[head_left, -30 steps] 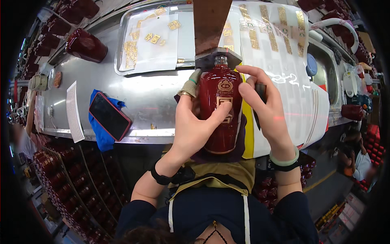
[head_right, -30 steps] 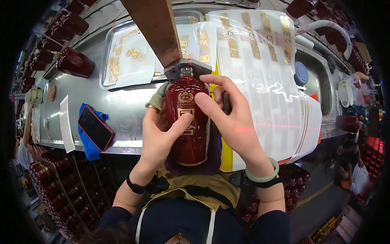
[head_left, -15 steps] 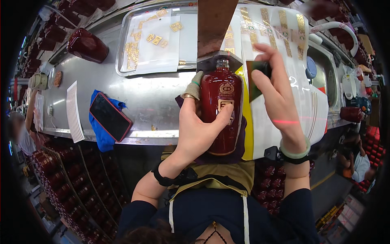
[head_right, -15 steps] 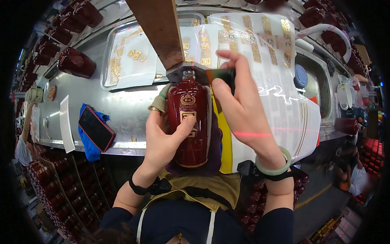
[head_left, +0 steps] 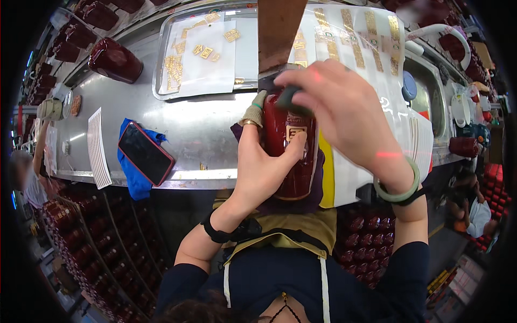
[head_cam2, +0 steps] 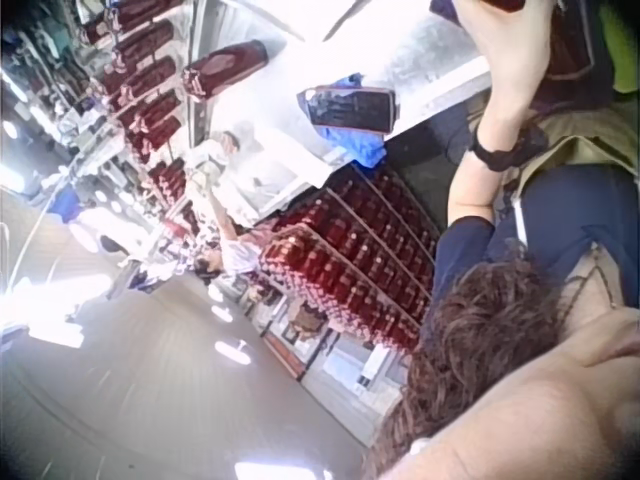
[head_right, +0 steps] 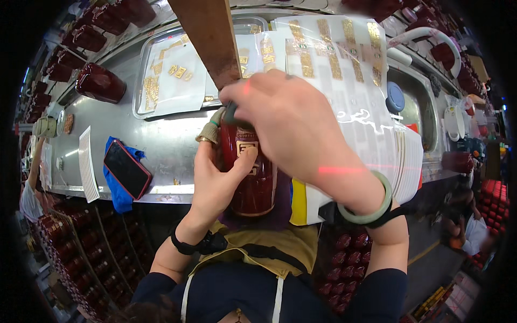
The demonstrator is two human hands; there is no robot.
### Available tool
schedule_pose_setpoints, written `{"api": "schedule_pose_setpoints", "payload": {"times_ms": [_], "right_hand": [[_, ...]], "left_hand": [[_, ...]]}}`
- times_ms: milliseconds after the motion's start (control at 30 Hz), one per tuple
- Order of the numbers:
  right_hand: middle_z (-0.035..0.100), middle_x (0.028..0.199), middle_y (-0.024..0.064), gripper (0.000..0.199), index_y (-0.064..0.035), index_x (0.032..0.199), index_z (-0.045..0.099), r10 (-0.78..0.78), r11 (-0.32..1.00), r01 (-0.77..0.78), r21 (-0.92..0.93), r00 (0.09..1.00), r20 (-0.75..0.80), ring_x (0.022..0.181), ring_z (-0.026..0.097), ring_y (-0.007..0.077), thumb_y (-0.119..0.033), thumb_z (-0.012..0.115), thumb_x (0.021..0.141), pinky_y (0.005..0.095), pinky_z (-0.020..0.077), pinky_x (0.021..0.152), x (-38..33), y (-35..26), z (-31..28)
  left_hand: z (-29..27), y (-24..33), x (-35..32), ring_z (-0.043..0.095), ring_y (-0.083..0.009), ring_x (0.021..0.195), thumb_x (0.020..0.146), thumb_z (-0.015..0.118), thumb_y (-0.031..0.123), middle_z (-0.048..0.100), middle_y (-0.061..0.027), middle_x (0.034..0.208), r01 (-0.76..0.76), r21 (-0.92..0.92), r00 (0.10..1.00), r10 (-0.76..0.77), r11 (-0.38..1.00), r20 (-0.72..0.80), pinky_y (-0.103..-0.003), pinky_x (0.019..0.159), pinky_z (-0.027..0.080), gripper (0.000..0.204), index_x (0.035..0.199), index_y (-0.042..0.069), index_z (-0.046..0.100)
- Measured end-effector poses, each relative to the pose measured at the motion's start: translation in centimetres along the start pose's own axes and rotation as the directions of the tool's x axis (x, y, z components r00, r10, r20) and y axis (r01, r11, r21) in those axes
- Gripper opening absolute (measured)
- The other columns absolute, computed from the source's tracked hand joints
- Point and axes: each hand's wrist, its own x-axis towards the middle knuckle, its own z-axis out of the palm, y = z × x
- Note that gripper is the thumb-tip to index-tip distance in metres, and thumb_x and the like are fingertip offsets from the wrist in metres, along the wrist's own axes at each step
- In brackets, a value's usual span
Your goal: The recorder is carefully applying decorative gold labels and seals to red liquor bottles at a factory assembly line workstation.
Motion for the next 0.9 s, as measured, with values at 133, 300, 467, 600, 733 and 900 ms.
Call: {"api": "schedule_pose_setpoints", "payload": {"times_ms": [133, 300, 467, 600, 733, 900], "right_hand": [[0.068, 0.095, 0.0113, 0.019, -0.0021, 0.111, 0.066, 0.018, 0.99, -0.048, -0.135, 0.976, -0.218, 0.087, 0.066, 0.0292, -0.003, 0.064, 0.092, 0.0399, 0.0525, 0.079, -0.9, 2.4, -0.4], [0.045, 0.084, -0.0047, 0.038, -0.0046, 0.133, 0.052, 0.588, 0.404, -0.562, 0.722, 0.764, 0.265, 0.074, 0.042, 0.0031, -0.014, 0.066, 0.099, 0.0197, 0.0399, 0.068, -6.5, -0.4, 1.1], [0.038, 0.085, -0.006, 0.069, -0.008, 0.144, 0.041, 0.692, 0.202, -0.542, 0.816, 0.669, 0.273, 0.074, 0.039, 0.0035, -0.014, 0.082, 0.09, 0.018, 0.0382, 0.07, -8.8, -2.5, 4.5], [0.039, 0.087, -0.0053, 0.078, -0.009, 0.149, 0.037, 0.688, 0.179, -0.552, 0.815, 0.662, 0.297, 0.078, 0.04, 0.0036, -0.015, 0.085, 0.087, 0.018, 0.0386, 0.072, -8.9, -2.6, 4.4], [0.04, 0.088, -0.0049, 0.078, -0.0083, 0.149, 0.038, 0.679, 0.181, -0.549, 0.816, 0.67, 0.3, 0.079, 0.042, 0.004, -0.016, 0.086, 0.087, 0.0186, 0.0396, 0.074, -9.0, -2.5, 4.4], [0.056, 0.104, 0.0031, 0.063, -0.0007, 0.149, 0.041, 0.636, 0.291, -0.593, 0.751, 0.706, 0.312, 0.097, 0.054, 0.0101, -0.025, 0.071, 0.099, 0.0246, 0.0429, 0.091, -8.3, -1.5, 2.1]], "left_hand": [[-0.5, -0.2, -0.9, 0.06, -0.019, 0.121, 0.088, 0.077, 0.007, 0.052, -0.0161, 0.139, -0.091, 0.035, 0.993, 0.089, 0.995, 0.073, -0.035, 0.101, 0.052, 0.088, 0.157, -0.003, 0.022], [-1.9, -0.3, -1.7, 0.048, -0.0223, 0.138, 0.095, 0.074, 0.008, 0.045, -0.017, 0.15, -0.006, -0.21, 0.987, 0.04, 0.978, 0.158, -0.039, 0.116, 0.041, 0.083, 0.159, -0.001, 0.02], [-1.7, -0.7, -1.8, 0.045, -0.0227, 0.141, 0.101, 0.064, 0.007, 0.041, -0.0166, 0.156, -0.006, -0.228, 0.994, 0.031, 0.974, 0.105, -0.038, 0.117, 0.04, 0.071, 0.158, -0.003, 0.024], [-1.9, -0.4, -1.7, 0.044, -0.0227, 0.142, 0.102, 0.064, 0.008, 0.04, -0.0171, 0.157, 0.007, -0.214, 0.994, 0.018, 0.977, 0.112, -0.039, 0.117, 0.04, 0.069, 0.158, -0.003, 0.025], [-2.0, -0.5, -1.5, 0.046, -0.0222, 0.141, 0.101, 0.064, 0.006, 0.043, -0.0167, 0.155, 0.006, -0.226, 0.995, 0.017, 0.974, 0.101, -0.038, 0.116, 0.04, 0.069, 0.158, -0.003, 0.026], [-1.3, -0.1, -1.6, 0.057, -0.0214, 0.129, 0.092, 0.076, 0.01, 0.053, -0.0165, 0.144, -0.023, -0.126, 0.996, 0.034, 0.992, 0.085, -0.037, 0.11, 0.047, 0.078, 0.155, -0.003, 0.03]]}}
